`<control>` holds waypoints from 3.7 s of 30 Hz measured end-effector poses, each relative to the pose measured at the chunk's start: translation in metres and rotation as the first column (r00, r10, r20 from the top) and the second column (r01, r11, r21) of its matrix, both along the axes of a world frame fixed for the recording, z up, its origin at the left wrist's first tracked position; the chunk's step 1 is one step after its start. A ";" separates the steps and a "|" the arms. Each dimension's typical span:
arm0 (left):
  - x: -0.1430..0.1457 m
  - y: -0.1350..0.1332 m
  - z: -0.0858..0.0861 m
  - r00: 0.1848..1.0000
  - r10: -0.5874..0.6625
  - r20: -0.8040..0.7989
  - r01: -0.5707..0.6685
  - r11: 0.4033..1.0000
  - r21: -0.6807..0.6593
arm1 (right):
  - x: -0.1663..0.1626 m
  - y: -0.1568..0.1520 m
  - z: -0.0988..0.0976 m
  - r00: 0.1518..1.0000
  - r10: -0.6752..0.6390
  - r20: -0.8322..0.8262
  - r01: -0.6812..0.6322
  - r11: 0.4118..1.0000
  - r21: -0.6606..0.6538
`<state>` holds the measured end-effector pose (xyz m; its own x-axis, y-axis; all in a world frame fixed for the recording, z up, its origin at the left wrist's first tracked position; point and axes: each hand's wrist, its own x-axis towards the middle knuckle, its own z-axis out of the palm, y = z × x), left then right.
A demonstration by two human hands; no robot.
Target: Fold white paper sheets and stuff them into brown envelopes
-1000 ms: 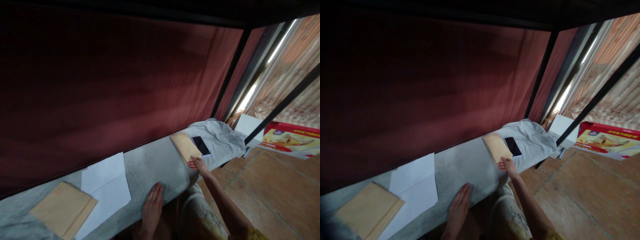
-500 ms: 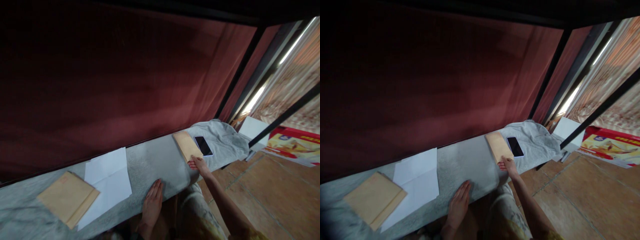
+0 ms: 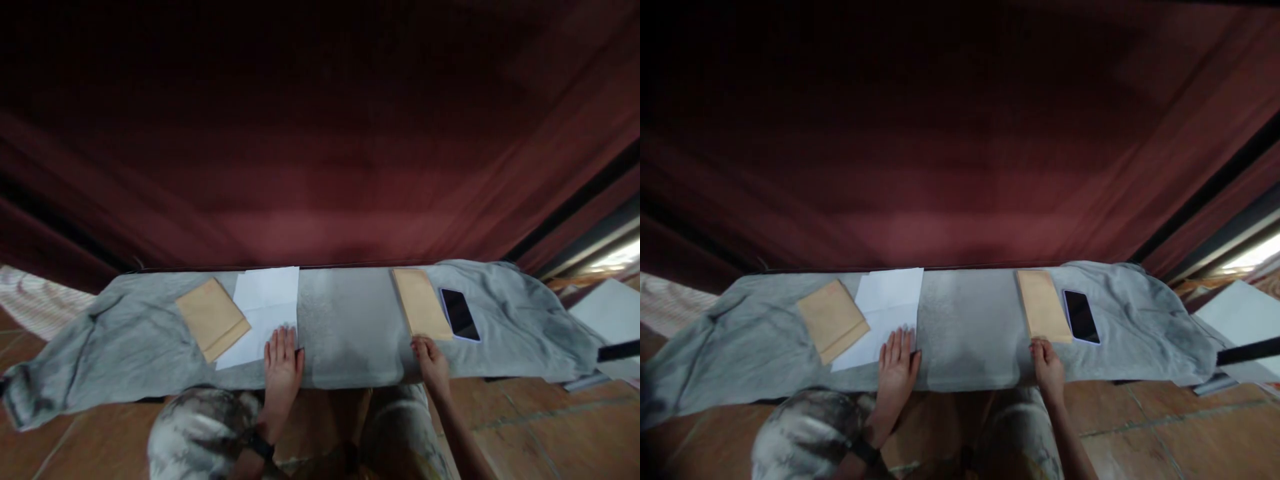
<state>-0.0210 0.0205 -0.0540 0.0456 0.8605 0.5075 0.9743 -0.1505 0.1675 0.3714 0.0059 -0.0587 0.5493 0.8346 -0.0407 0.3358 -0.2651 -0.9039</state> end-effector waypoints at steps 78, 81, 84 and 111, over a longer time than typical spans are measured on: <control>0.101 0.030 0.009 0.949 -0.313 -0.034 0.287 0.905 -0.313 | -0.142 0.037 0.019 0.887 0.237 0.397 -0.340 0.917 0.211; 0.102 0.035 0.006 0.940 -0.338 -0.053 0.302 0.893 -0.332 | -0.174 0.048 0.014 0.805 0.395 0.442 -0.503 0.850 0.157; 0.102 0.037 0.003 0.940 -0.332 -0.076 0.292 0.900 -0.323 | -0.187 0.054 0.009 0.685 0.469 0.558 -0.604 0.793 0.075; 0.067 0.033 0.007 0.997 -0.064 0.038 0.071 0.971 -0.226 | -0.100 0.034 -0.005 0.591 0.265 0.762 -0.291 0.951 -0.104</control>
<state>0.0460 0.0536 -0.0475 0.0955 0.9489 0.3009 0.9571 -0.1706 0.2343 0.2719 0.0402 -0.0638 0.1123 0.9457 0.3052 0.9555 -0.0184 -0.2946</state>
